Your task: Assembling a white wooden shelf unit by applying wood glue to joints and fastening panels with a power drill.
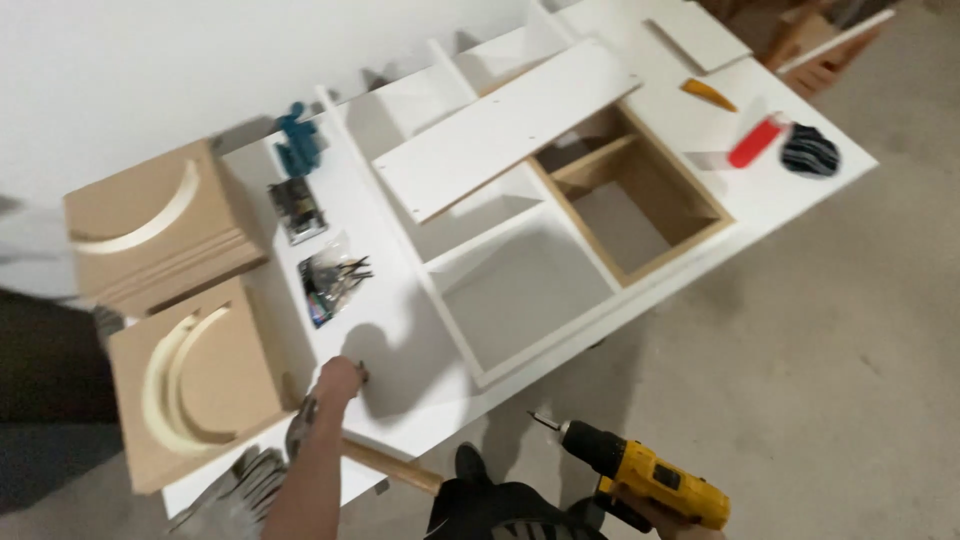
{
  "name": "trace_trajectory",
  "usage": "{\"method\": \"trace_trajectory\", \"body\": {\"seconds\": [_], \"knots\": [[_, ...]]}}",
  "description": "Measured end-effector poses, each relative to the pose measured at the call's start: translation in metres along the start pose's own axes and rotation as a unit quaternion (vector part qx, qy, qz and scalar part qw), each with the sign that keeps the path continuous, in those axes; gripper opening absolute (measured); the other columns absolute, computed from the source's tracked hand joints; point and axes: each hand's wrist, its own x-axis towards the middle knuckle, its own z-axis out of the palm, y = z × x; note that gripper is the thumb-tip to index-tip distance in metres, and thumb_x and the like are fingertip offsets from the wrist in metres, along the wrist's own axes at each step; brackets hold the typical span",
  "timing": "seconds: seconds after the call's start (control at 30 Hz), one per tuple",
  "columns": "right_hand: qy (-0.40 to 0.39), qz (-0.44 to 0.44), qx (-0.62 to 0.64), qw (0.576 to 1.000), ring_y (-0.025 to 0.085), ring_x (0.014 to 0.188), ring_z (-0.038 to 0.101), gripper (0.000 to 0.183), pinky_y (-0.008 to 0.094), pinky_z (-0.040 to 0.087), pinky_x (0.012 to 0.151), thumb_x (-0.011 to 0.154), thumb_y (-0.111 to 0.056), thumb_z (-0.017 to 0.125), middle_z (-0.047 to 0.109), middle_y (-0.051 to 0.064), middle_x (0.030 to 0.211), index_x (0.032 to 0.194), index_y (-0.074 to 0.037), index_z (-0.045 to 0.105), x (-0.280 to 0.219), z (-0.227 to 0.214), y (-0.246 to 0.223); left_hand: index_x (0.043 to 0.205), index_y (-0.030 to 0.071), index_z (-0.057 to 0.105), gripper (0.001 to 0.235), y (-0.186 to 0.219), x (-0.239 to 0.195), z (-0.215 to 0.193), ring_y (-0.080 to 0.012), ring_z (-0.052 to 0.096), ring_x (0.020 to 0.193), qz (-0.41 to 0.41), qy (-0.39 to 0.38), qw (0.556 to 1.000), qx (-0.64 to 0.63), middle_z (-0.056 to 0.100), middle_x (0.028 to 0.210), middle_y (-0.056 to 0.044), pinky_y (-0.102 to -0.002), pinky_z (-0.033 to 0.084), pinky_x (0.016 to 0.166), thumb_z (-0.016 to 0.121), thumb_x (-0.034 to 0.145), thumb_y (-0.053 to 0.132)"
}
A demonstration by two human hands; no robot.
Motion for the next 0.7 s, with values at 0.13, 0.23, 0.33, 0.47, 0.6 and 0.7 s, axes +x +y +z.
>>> {"method": "trace_trajectory", "body": {"seconds": [0.13,0.23,0.33,0.47,0.6,0.7], "knots": [[-0.126,0.024,0.058,0.99,0.036,0.098,0.073,0.033,0.046,0.055,0.093,0.087,-0.009,0.08,0.079,0.024,0.105,0.117,0.004,0.076,0.079,-0.051,0.031,0.107,0.007,0.082,0.05,-0.017,0.02,0.02,-0.0345,0.072,0.113,0.039,0.025,0.994,0.103,0.076,0.115,-0.017,-0.042,0.058,0.095,0.061,0.089,0.049],[-0.074,-0.016,0.074,0.994,0.032,0.087,0.072,0.03,0.047,0.057,0.089,0.085,-0.01,0.084,0.075,0.019,0.093,0.112,-0.002,0.072,0.11,-0.087,0.065,0.108,0.006,0.077,0.036,0.018,-0.077,-0.028,-0.0356,0.076,0.094,-0.008,0.143,0.984,-0.107,0.083,0.088,-0.015,-0.045,0.056,0.088,0.066,0.087,0.033],[-0.042,-0.039,0.158,0.986,0.034,0.073,0.067,0.03,0.053,0.061,0.085,0.08,0.001,0.086,0.068,0.02,0.079,0.101,-0.002,0.065,0.166,-0.117,0.112,0.142,0.005,0.062,0.054,0.116,-0.226,-0.086,-0.0217,0.07,0.082,0.015,0.172,0.919,-0.354,0.075,0.098,-0.009,-0.037,0.048,0.088,0.066,0.09,0.021],[-0.03,-0.134,0.196,0.971,0.031,0.063,0.065,0.025,0.051,0.059,0.076,0.076,0.003,0.086,0.064,0.015,0.066,0.079,-0.003,0.061,0.148,-0.152,0.078,0.119,0.001,0.073,0.028,0.236,-0.323,-0.074,-0.0246,0.07,0.087,0.069,0.109,0.848,-0.514,0.075,0.118,-0.009,-0.03,0.055,0.084,0.071,0.092,0.008],[-0.079,-0.169,0.238,0.953,0.025,0.059,0.062,0.025,0.05,0.061,0.079,0.079,0.005,0.081,0.061,0.011,0.059,0.075,-0.006,0.059,0.148,-0.172,0.054,0.098,-0.007,0.065,0.012,0.339,-0.377,-0.026,-0.0369,0.071,0.09,0.189,-0.147,0.708,-0.664,0.073,0.098,-0.027,-0.044,0.062,0.088,0.064,0.088,-0.014],[-0.112,-0.27,0.262,0.92,0.021,0.057,0.063,0.022,0.046,0.062,0.072,0.079,0.001,0.08,0.062,0.007,0.059,0.082,-0.009,0.061,0.138,-0.183,0.033,0.096,-0.006,0.067,0.013,0.396,-0.406,-0.014,-0.0364,0.072,0.087,0.211,-0.265,0.685,-0.646,0.074,0.097,-0.026,-0.045,0.063,0.083,0.065,0.087,-0.015]]}}
